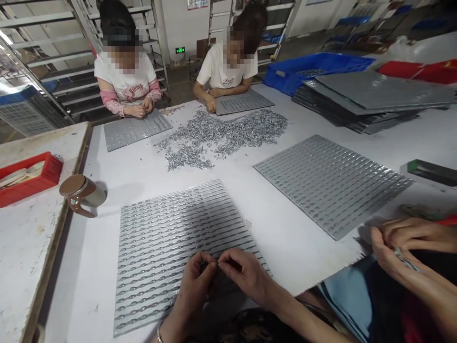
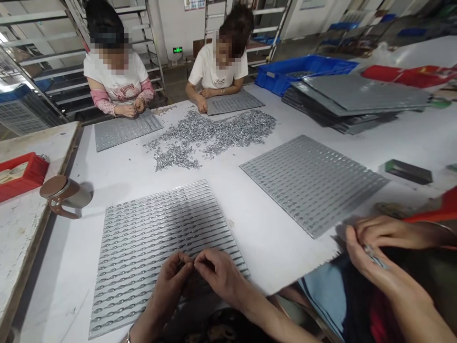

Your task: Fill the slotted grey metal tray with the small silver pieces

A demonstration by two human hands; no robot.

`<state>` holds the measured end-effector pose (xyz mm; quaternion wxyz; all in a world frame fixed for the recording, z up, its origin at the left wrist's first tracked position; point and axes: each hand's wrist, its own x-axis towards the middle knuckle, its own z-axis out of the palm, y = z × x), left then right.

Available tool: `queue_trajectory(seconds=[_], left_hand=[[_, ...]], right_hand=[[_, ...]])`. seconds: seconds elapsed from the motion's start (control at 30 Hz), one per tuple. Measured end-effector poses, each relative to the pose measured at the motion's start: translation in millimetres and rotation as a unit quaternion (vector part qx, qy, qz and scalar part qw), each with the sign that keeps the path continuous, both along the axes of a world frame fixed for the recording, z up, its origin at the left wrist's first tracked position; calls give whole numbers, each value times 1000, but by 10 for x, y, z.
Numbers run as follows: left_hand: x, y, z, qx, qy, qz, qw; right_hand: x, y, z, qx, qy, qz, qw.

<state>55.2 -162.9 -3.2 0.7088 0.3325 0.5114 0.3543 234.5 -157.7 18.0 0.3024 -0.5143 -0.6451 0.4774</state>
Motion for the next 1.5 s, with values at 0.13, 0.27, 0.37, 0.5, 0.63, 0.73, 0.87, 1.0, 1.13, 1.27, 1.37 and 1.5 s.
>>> queue_trajectory(seconds=[0.13,0.27,0.37,0.5,0.63,0.73,0.87,1.0,1.13,1.27,1.37,1.5], left_hand=[[0,2,-8,31,50,8,998],[-36,29,-66,-18,28,48,998],[-72,41,-110,-38,15,84,996],[-96,47,-96,-49,-13,99,994],[-82,68,-19,-90,-80,104,987],[-55,77,0,-100,-105,99,984],[-11,49,-43,-75,-90,90,989],[20,-2,-68,-22,-12,54,998],[20,-26,-55,17,61,35,997],[-7,-18,-57,-33,11,76,997],[-43,-11,-58,-52,-14,99,994],[-75,-25,-37,-49,-17,86,995]], right_hand=[[-14,64,-98,-143,89,-26,985],[5,309,-255,-68,-5,-61,996],[-3,469,-372,23,-104,-46,993],[-71,548,-457,70,-181,5,981],[-109,573,-432,71,-237,3,969],[-70,523,-338,60,-187,-19,980],[-28,280,-158,72,-83,8,994],[-61,51,-58,5,-39,-26,999],[-38,50,-89,-153,27,-14,988],[19,222,-152,-63,-56,-12,996],[-4,361,-196,8,-169,0,986],[-85,466,-272,16,-284,43,958]])
